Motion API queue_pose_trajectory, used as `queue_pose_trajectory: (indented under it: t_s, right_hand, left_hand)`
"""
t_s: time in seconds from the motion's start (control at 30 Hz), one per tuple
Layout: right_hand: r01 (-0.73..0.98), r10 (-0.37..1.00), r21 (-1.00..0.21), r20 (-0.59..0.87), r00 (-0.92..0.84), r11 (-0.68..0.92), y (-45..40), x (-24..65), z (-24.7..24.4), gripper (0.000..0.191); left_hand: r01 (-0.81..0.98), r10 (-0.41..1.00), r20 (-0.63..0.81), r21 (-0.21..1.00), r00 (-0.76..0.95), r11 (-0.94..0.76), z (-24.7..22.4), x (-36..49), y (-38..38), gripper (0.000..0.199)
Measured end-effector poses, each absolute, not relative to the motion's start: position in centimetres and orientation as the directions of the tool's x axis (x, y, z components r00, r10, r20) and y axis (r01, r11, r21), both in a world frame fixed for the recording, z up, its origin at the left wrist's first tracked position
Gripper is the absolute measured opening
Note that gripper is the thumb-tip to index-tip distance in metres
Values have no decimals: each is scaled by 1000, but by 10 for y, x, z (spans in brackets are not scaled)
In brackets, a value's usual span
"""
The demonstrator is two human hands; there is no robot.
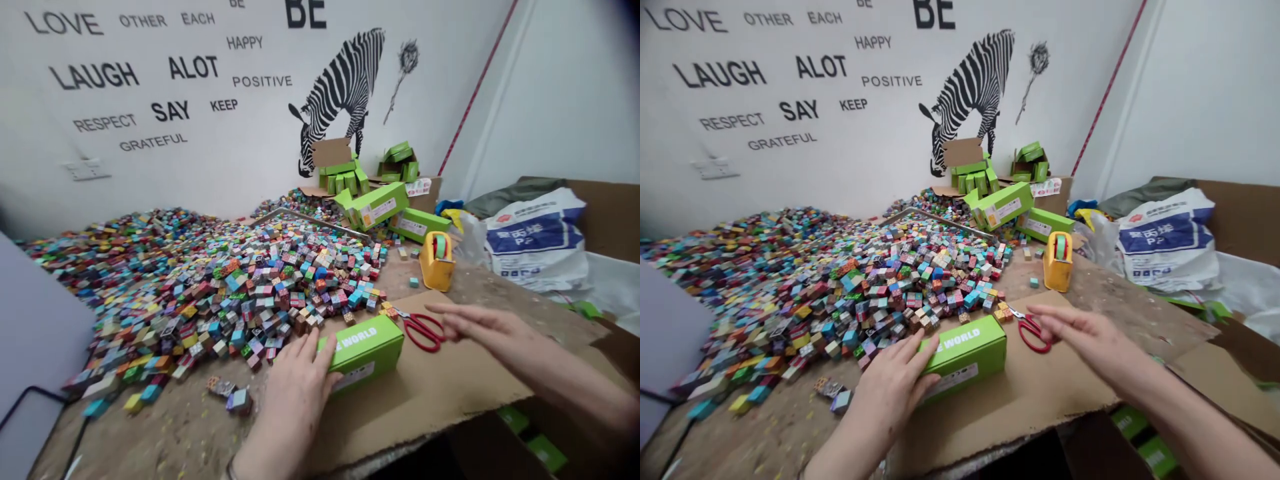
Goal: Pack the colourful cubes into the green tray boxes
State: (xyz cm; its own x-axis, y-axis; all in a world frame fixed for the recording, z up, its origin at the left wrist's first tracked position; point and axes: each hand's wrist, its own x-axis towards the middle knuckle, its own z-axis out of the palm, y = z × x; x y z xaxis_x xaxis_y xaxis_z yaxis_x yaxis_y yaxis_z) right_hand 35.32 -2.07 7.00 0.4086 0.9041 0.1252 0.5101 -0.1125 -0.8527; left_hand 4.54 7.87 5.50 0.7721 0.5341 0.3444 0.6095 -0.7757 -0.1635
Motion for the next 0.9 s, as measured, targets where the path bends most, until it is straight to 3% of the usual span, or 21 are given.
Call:
queue_pose_trajectory:
  t_s: [0.13,0.3,0.6,0.9]
  right_hand:
    - [193,966,-981,40,256,-11,-35,267,65,66]
    - [-29,962,-999,31,270,40,-10,218,45,65]
    - [-147,948,-987,20,317,70,8,200,27,54]
    - [-180,933,-981,-3,359,66,10,192,16,57]
  left_hand:
    - [601,523,360,-148,772,-785,53,46,74,45]
    - [595,522,350,-142,778,-791,54,46,71,52]
    - [653,582,396,-63,710,-755,54,49,67,93]
    - [642,574,385,-68,723,-763,54,48,66,82]
